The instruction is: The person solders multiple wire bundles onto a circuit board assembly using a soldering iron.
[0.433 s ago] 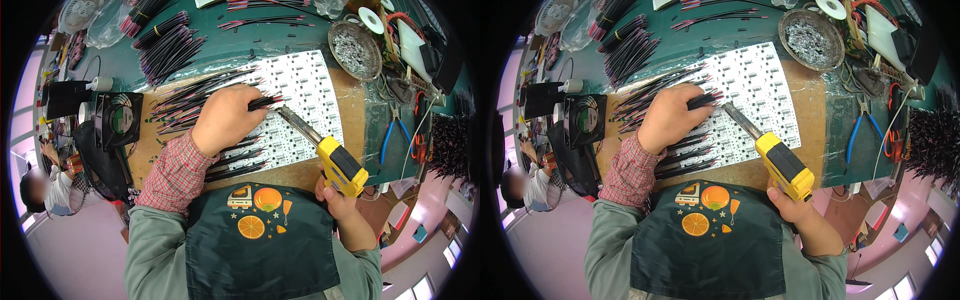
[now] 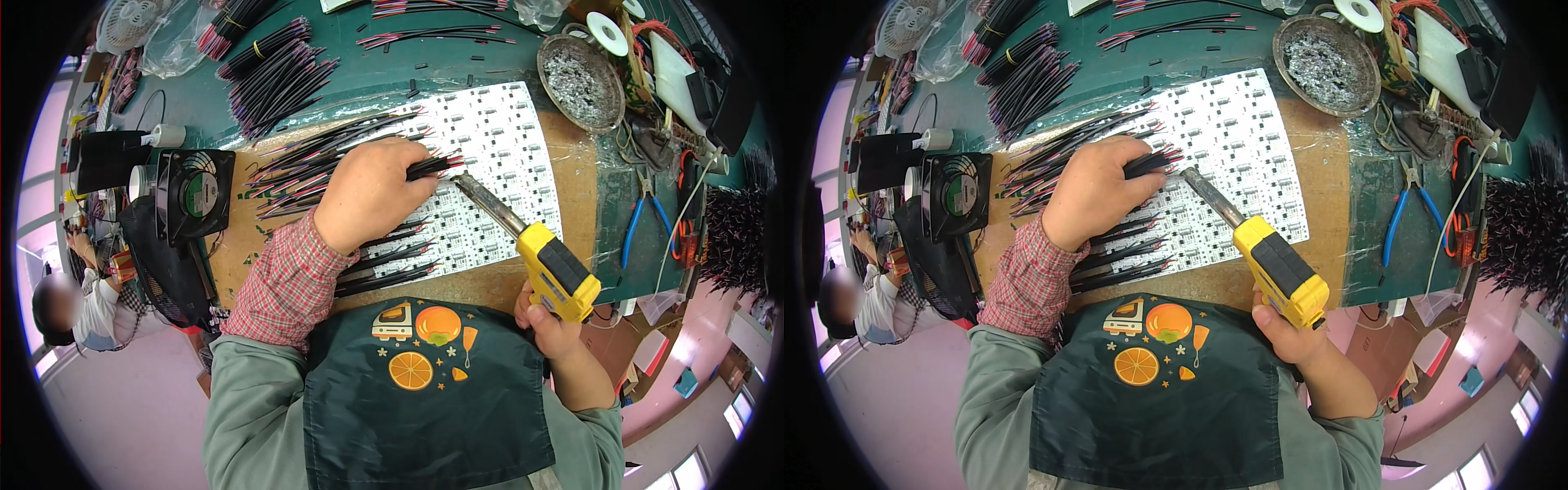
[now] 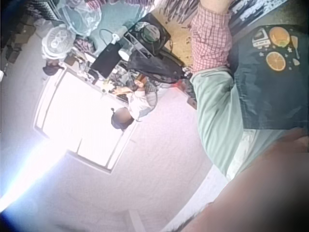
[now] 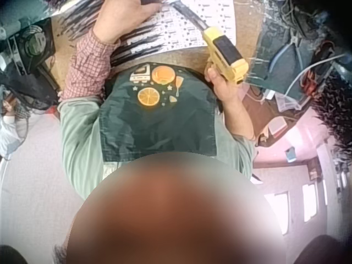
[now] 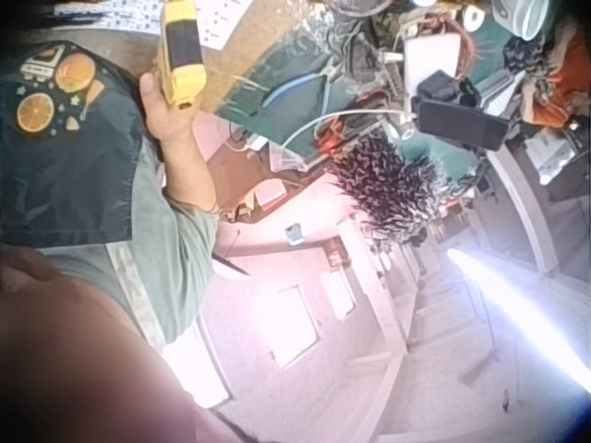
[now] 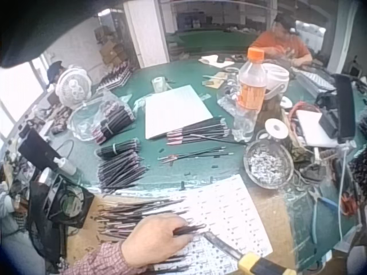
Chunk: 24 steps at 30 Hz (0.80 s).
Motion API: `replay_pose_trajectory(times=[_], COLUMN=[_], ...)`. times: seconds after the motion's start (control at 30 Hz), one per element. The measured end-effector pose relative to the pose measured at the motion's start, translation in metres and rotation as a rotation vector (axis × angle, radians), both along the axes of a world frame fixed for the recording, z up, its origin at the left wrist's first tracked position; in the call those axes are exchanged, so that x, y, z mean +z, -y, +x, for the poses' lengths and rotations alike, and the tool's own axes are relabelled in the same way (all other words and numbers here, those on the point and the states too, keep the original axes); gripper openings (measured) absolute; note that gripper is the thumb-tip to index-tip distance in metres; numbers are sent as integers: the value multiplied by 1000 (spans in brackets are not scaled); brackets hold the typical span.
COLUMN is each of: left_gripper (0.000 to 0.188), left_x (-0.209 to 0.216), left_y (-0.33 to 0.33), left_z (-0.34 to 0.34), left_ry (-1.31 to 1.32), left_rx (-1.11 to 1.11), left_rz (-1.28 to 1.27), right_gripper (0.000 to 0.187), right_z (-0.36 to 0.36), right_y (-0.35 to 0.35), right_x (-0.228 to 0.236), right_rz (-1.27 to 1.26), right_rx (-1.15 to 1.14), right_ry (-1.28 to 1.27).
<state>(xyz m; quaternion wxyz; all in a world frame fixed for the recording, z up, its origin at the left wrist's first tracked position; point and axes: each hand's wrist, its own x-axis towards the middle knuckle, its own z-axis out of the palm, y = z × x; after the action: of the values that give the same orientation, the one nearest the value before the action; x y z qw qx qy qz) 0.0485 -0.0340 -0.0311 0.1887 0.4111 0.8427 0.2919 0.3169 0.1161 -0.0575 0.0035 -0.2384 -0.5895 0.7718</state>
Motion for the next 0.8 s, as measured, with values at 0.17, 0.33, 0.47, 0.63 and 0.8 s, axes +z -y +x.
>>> replay_pose_trajectory(times=[0.17,0.33,0.47,0.63,0.8], left_gripper=[21,21,21,26,21], left_x=[1,2,2,22,18], left_y=[0,0,-1,-3,11], left_z=[0,0,-1,0,-1], left_ry=[1,5,8,237,56], left_rx=[0,-10,-13,74,137], left_rz=[2,-5,-3,-69,209], right_gripper=[56,49,50,65,65], right_z=[-3,-6,-6,-10,-7], right_y=[-2,-5,-6,0,-1], right_x=[2,3,3,8,6], right_rz=[-28,-131,-139,-140,-157], right_rx=[-2,10,21,-73,-89], right_ry=[-30,-98,-83,-47,-70])
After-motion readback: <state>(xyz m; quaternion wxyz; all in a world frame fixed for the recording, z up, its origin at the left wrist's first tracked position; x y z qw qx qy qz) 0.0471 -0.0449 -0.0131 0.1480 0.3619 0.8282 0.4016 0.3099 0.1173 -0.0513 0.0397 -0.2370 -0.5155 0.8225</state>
